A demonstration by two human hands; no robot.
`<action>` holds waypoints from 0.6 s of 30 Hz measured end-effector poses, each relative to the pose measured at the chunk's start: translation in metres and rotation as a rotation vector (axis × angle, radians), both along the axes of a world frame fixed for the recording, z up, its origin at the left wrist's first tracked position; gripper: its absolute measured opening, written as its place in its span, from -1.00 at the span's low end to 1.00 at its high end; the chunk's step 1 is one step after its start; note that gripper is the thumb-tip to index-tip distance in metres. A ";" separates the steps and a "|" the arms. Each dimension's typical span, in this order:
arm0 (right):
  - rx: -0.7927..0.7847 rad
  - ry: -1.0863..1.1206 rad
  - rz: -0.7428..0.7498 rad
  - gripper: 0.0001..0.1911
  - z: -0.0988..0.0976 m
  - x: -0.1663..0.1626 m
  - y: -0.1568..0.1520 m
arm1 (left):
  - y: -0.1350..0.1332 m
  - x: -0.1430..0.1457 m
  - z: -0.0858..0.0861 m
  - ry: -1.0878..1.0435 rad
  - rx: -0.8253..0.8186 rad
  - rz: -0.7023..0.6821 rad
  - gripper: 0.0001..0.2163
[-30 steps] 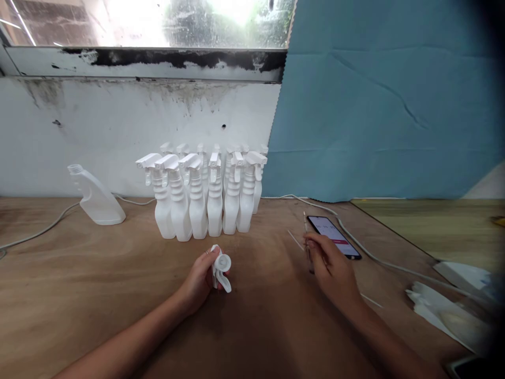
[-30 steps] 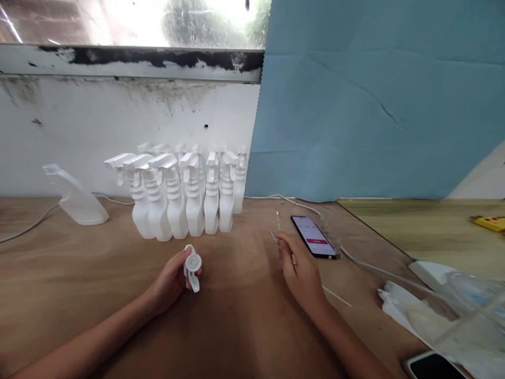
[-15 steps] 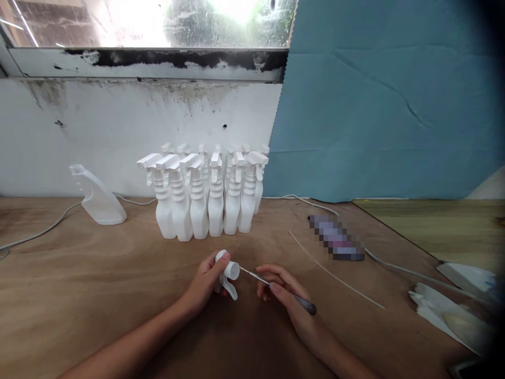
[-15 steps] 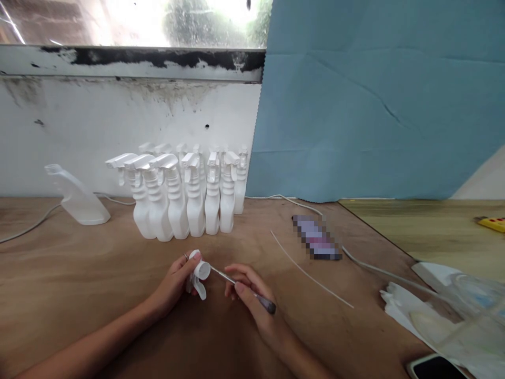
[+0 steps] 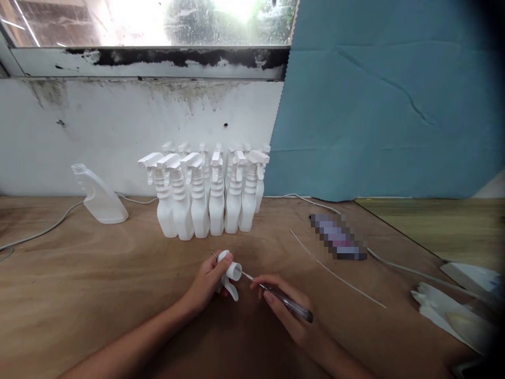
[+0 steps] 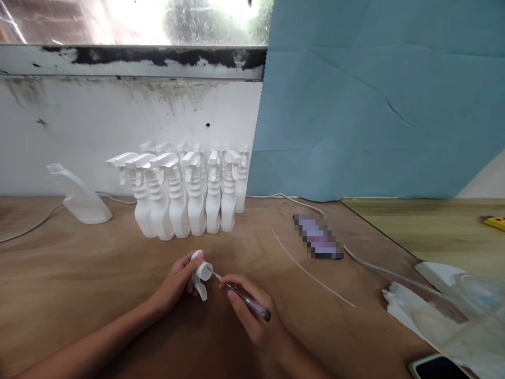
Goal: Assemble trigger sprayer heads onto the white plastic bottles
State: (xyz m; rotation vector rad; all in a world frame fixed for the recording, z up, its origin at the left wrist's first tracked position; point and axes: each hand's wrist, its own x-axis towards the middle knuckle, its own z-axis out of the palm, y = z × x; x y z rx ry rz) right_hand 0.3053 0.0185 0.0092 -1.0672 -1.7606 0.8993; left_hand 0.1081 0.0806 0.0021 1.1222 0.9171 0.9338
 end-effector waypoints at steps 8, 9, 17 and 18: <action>0.515 -0.277 0.020 -0.58 -0.009 -0.010 0.007 | 0.001 0.000 -0.002 0.012 0.017 -0.024 -0.57; 0.559 -0.307 0.030 -0.53 -0.010 -0.010 0.007 | 0.001 0.000 -0.002 0.015 0.017 -0.027 -0.58; 0.295 -0.036 0.073 -0.78 -0.004 -0.001 0.001 | 0.000 -0.003 -0.001 0.067 -0.022 -0.164 -0.60; 0.229 0.008 0.080 -0.80 -0.004 0.000 0.001 | 0.000 -0.004 -0.002 0.074 -0.024 -0.181 -0.61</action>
